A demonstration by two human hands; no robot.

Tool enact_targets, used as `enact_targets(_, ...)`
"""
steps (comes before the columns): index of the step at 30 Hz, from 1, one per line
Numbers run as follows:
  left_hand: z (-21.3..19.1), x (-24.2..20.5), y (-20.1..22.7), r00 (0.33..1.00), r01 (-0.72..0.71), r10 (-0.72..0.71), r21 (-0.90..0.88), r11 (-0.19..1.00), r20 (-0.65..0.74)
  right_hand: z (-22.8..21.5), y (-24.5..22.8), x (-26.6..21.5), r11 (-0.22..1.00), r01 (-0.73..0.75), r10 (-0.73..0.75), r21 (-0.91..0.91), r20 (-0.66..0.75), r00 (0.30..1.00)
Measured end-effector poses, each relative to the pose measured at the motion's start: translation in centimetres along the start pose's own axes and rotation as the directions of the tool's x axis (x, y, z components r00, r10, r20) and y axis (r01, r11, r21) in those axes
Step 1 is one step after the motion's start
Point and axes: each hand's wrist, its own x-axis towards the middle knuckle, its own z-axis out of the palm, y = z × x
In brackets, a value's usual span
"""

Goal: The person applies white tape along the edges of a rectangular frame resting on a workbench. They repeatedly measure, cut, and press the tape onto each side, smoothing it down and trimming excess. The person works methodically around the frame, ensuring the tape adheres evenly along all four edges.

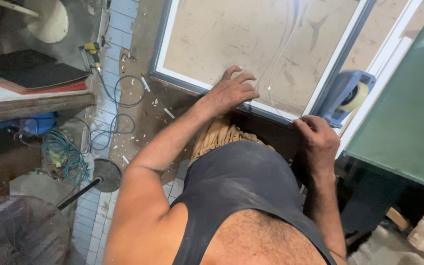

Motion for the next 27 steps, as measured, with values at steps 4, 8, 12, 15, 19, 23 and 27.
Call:
enact_targets(4, -1.5, 0.6, 0.6, 0.996, 0.067, -0.074, -0.129, 0.989, -0.052, -0.3, -0.6, 0.6, 0.999, 0.039, -0.039, -0.012, 0.016, 0.999)
enact_targets(8, -1.7, 1.8, 2.4, 0.913, -0.145, 0.157, 0.062, 0.988, -0.377, -0.5, -1.6, 1.4, 0.988, 0.148, -0.144, -0.049, 0.082, 0.986)
enact_targets(12, -0.8, 1.7, 0.8, 0.949, -0.192, 0.143, -0.155, 0.969, -0.281, -1.5, -2.1, 1.5, 0.988, 0.157, -0.156, -0.012, 0.012, 0.988)
enact_targets(15, -0.2, -0.1, -2.4, 0.959, -0.040, 0.005, -0.121, 0.992, -0.282, -1.3, -0.9, 0.6, 0.999, 0.035, -0.036, -0.012, -0.083, 0.996)
enact_targets(19, -0.4, -5.1, -7.3, 0.937, 0.187, -0.161, 0.058, 0.981, -0.310, 2.6, 2.6, -0.7, 0.990, -0.028, 0.003, -0.137, -0.177, 0.984)
enact_targets(23, -0.4, -9.9, -10.5, 0.916, 0.353, -0.312, 0.136, 0.926, -0.253, 8.9, 5.7, -2.4, 0.961, -0.071, 0.031, -0.268, -0.149, 0.988)
enact_targets(27, 0.5, -13.1, -10.7, 0.879, 0.432, -0.406, 0.054, 0.900, -0.251, 12.6, 6.8, -4.3, 0.897, -0.129, 0.096, -0.424, -0.098, 0.991)
